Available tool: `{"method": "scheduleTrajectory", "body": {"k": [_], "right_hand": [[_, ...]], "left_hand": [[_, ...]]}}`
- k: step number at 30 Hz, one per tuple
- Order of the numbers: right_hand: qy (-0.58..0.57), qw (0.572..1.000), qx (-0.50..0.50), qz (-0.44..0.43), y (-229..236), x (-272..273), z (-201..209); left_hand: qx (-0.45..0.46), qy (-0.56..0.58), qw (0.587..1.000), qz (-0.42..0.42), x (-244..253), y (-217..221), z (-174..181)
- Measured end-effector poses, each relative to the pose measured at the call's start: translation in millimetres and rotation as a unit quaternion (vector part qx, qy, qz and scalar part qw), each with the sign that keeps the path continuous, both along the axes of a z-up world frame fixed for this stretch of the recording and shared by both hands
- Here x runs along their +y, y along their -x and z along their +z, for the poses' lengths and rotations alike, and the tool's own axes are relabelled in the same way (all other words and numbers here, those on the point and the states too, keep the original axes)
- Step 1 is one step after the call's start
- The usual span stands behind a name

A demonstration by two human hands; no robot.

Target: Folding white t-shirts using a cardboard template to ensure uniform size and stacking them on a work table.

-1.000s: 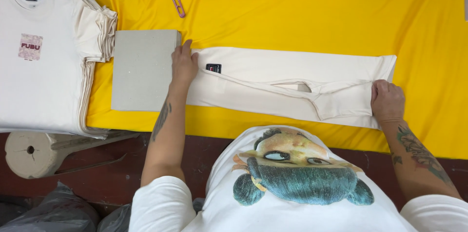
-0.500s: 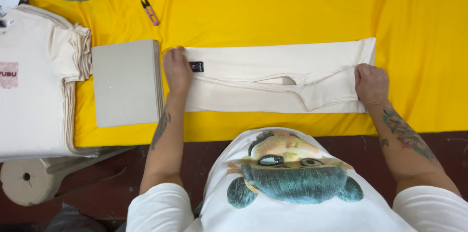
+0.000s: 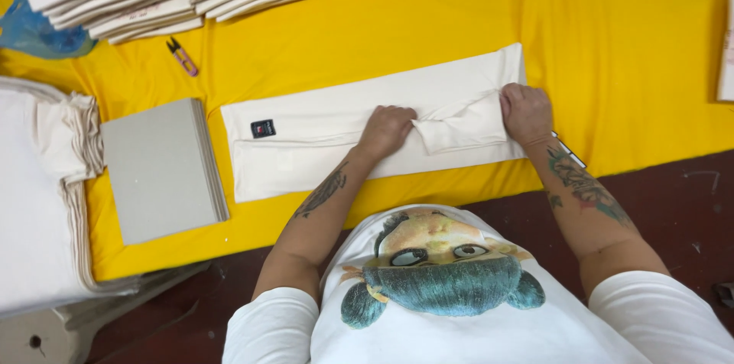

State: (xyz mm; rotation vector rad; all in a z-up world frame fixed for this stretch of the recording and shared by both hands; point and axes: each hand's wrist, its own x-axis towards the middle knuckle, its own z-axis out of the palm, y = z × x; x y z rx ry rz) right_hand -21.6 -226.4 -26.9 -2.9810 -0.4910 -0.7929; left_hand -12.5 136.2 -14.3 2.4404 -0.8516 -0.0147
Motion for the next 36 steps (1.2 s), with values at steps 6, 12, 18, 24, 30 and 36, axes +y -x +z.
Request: {"method": "scheduleTrajectory", "body": {"k": [6,12,18,24,30,36], "right_hand": [[-0.075,0.997,0.019,-0.015,2.4,2.9,5.5],[-0.163,0.979,0.114,-0.042,-0.8,-0.5,4.3],[-0.189,0.932,0.302,-0.070,-12.9,4.1,60.2],[-0.198,0.969,0.138,-0.057,-11.4,5.6,44.3],[-0.302,0.952,0.044,0.041,65.5,116.5,70.8],[-0.182,0.980,0.049,0.062,71.8,99.9,46.9]], "left_hand": [[-0.102,-0.095,0.988,0.066,16.3,4.4,27.9],[-0.178,0.017,0.978,0.105,-8.2,20.9,28.6],[-0.155,0.067,0.979,-0.114,-107.3,19.7,27.7],[-0.206,0.028,0.970,-0.122,-113.1,22.2,24.8],[-0.176,0.094,0.972,-0.125,-112.9,15.6,32.6],[-0.214,0.140,0.966,0.015,24.3,19.4,53.9]]}}
